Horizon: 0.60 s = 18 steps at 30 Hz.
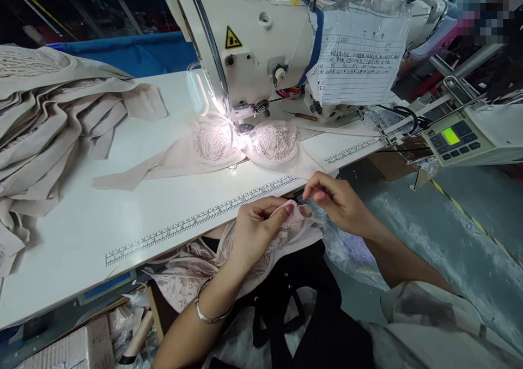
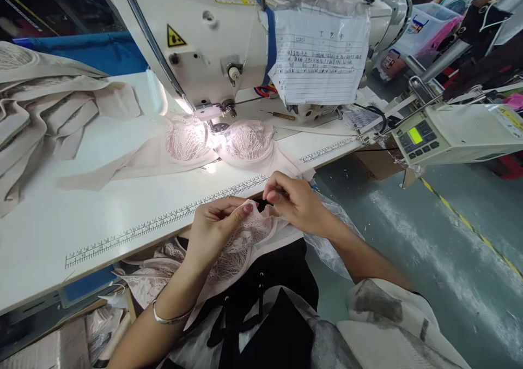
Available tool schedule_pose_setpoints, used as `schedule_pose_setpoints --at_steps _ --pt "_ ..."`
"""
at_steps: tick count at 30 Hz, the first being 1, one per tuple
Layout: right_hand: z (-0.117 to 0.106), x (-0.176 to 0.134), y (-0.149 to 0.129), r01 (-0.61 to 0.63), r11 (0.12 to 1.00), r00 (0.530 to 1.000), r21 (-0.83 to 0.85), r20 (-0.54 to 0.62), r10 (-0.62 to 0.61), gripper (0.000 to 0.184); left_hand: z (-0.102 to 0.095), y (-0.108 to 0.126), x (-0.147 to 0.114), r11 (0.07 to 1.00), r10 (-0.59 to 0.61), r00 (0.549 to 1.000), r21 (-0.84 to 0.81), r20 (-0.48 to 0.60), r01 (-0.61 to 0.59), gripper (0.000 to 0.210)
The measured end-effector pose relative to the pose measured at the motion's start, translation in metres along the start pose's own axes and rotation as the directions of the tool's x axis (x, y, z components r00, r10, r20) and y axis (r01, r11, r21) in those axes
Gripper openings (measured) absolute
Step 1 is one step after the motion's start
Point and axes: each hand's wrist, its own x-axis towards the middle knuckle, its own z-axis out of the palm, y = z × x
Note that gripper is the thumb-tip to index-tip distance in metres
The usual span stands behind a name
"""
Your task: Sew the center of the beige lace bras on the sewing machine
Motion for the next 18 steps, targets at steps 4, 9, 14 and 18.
schedule_pose_setpoints --at_steps 4,9,14,18 --pt "0.000 0.002 0.001 -0.073 0.996 0.981 0.051 0.183 0.063 0.053 -0.001 0.003 0.001 0.999 -0.008 1.000 -0.045 0.029 0.009 0.028" --pt "0.006 0.007 -0.002 -0.174 0.954 0.958 0.243 0.266 0.107 0.030 0.000 0.007 0.001 0.998 -0.010 0.997 -0.058 0.078 0.015 0.024" --pt "0.012 0.008 -0.004 -0.190 0.940 0.969 0.284 0.209 0.132 0.031 -0.001 0.006 0.001 0.998 -0.014 0.995 -0.063 0.100 0.020 0.025" --pt "0.015 0.008 -0.003 -0.224 0.921 0.967 0.319 0.190 0.169 0.034 -0.001 0.006 0.001 0.998 -0.005 0.995 -0.058 0.100 0.011 0.024"
